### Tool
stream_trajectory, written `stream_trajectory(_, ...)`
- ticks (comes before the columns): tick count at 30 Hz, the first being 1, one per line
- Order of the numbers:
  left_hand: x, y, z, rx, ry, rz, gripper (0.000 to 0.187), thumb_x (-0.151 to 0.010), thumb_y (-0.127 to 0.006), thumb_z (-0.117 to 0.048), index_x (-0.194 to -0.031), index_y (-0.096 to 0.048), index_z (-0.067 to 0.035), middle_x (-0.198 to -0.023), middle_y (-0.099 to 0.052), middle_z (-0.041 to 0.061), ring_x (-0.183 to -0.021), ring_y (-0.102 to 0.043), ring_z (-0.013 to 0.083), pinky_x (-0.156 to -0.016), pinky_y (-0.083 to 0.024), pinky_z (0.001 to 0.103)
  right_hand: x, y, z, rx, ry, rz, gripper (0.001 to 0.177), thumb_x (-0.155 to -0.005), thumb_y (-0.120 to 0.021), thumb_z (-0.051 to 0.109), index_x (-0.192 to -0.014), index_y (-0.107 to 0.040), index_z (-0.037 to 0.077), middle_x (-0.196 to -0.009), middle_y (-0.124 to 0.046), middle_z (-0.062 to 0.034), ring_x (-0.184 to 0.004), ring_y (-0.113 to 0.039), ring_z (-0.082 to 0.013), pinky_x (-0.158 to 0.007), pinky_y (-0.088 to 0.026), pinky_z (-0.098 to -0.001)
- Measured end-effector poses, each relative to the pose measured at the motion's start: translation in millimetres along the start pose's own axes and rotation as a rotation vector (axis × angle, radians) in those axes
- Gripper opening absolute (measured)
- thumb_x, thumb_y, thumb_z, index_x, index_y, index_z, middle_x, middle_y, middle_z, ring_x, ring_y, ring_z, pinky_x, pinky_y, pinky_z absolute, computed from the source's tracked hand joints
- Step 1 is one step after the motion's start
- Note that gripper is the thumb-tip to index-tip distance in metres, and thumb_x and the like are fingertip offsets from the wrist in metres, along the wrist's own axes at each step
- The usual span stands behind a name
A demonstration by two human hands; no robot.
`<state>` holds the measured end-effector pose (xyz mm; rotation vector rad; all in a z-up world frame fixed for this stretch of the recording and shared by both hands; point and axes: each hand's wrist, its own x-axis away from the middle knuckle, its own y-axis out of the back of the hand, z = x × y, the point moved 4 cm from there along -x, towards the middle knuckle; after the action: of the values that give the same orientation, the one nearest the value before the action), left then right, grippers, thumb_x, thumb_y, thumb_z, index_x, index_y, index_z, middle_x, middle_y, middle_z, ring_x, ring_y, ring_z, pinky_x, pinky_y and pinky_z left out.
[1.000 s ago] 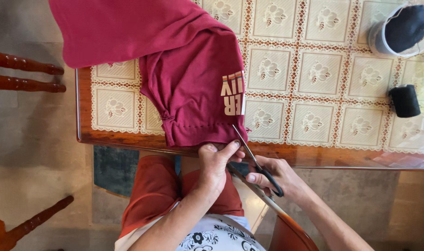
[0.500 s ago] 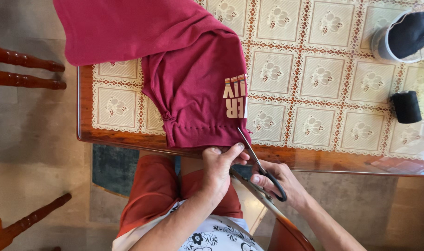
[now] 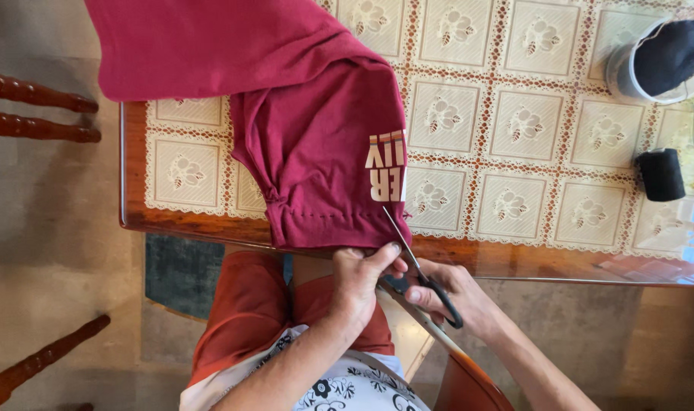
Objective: The person uses scissors to cut the hem of a maroon sweatshirt laid on a table. They repeatedly trim small sections of the hem, occasionally pausing to adjust the fabric or place cut pieces into a nearby container.
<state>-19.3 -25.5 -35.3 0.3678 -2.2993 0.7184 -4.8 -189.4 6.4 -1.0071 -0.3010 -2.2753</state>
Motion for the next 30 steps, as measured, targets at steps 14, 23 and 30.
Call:
stream_trajectory(14, 3, 1, -7, -0.026, 0.01, 0.031, 0.012, -0.086, -0.074, -0.01, -0.081, -0.074, 0.001, -0.071, -0.074, 0.009, -0.06, -0.069, 0.0156, -0.06, -0.056, 0.028, 2, 2, 1, 0.095, 0.066, -0.038, 0.07, -0.076, -0.069, 0.069, -0.109, -0.074, 0.007, -0.061, -0.058, -0.0011, -0.053, -0.053, -0.0083, -0.047, -0.042, -0.0287)
stream_trajectory(23, 2, 3, -2, 0.027, 0.06, 0.027, 0.011, -0.085, -0.075, -0.009, -0.079, -0.073, 0.0, -0.07, -0.073, 0.009, -0.059, -0.068, 0.0162, -0.058, -0.055, 0.029, -1, -3, 8, 0.032, 0.056, -0.041, 0.066, -0.079, -0.069, 0.063, -0.114, -0.073, 0.007, -0.063, -0.061, -0.0002, -0.05, -0.053, -0.0083, -0.044, -0.043, -0.029)
stream_trajectory(30, 3, 5, 2, 0.039, 0.06, 0.039, 0.011, -0.086, -0.074, -0.01, -0.083, -0.073, 0.0, -0.072, -0.073, 0.008, -0.061, -0.07, 0.0161, -0.06, -0.056, 0.029, 2, -3, 8, 0.131, 0.051, -0.085, 0.056, -0.082, -0.071, 0.056, -0.111, -0.075, 0.009, -0.061, -0.058, -0.0015, -0.055, -0.051, -0.0087, -0.048, -0.042, -0.0299)
